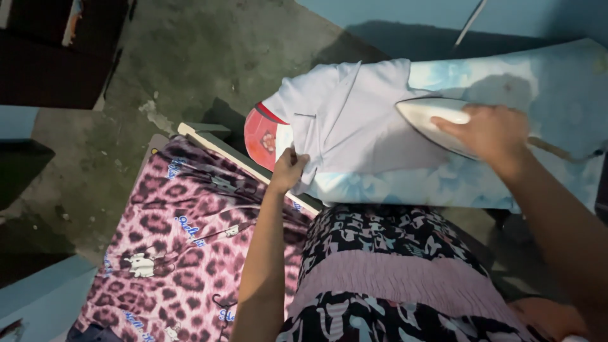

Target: The person irons a white shirt with red trim on a small ironing board. They repeatedly smooth and reposition the shirt, using a white electric iron to press the fabric. The shirt is handled one at a time and adjusted frequently during the process.

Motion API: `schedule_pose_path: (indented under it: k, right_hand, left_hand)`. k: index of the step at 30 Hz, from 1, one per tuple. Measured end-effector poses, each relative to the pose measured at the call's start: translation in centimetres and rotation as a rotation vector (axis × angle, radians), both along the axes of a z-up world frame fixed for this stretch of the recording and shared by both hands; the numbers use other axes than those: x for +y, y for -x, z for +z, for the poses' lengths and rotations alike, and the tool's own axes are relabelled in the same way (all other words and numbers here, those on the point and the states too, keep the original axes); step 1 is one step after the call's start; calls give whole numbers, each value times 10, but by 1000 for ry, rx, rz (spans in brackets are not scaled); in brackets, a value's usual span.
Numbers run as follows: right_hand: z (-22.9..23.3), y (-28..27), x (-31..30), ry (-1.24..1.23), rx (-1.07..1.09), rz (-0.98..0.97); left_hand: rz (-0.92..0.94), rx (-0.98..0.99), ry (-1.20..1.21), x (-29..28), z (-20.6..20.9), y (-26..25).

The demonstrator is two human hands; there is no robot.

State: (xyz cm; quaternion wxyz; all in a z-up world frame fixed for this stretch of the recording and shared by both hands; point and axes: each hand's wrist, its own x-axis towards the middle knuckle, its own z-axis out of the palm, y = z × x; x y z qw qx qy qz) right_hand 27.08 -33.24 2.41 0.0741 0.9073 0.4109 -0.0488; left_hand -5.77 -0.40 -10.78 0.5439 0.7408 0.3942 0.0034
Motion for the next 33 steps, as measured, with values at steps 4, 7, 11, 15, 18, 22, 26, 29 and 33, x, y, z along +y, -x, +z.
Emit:
schedule_pose_path:
  k: [4,7,11,15,18,22,26,29,33]
  right_hand:
    - [-23,-27,-48,6,89,-286]
    - [-50,-54,-101,110,150,-461]
    - [-62,-70,-137,94,-7,-454]
    - [-54,-37,-126,-209,-523,-149]
    - [-31,21,-75,-369,-144,59]
    - [-40,71,-41,-303,-55,212]
    - [-44,75,-32,-490,-27,160]
    - [-19,75,-8,-681,179,174]
    - [17,110,32,-890,575,174]
  left_hand:
    - [27,-18,-10,-3,-18,1]
    - [62,-29,-104,-18,9,-4]
    - [158,-222,79,-42,25,-4]
    - [-1,-418,-206,-71,121,-25]
    - [-279,-133,-768,-76,119,-21]
    - [-499,-115,-973,-72,69,-14]
    - [-454,-88,-1138,-50,45,-19]
    - [-191,-152,-1074,-5,48,-18]
    - [293,-395,-814,70,62,10]
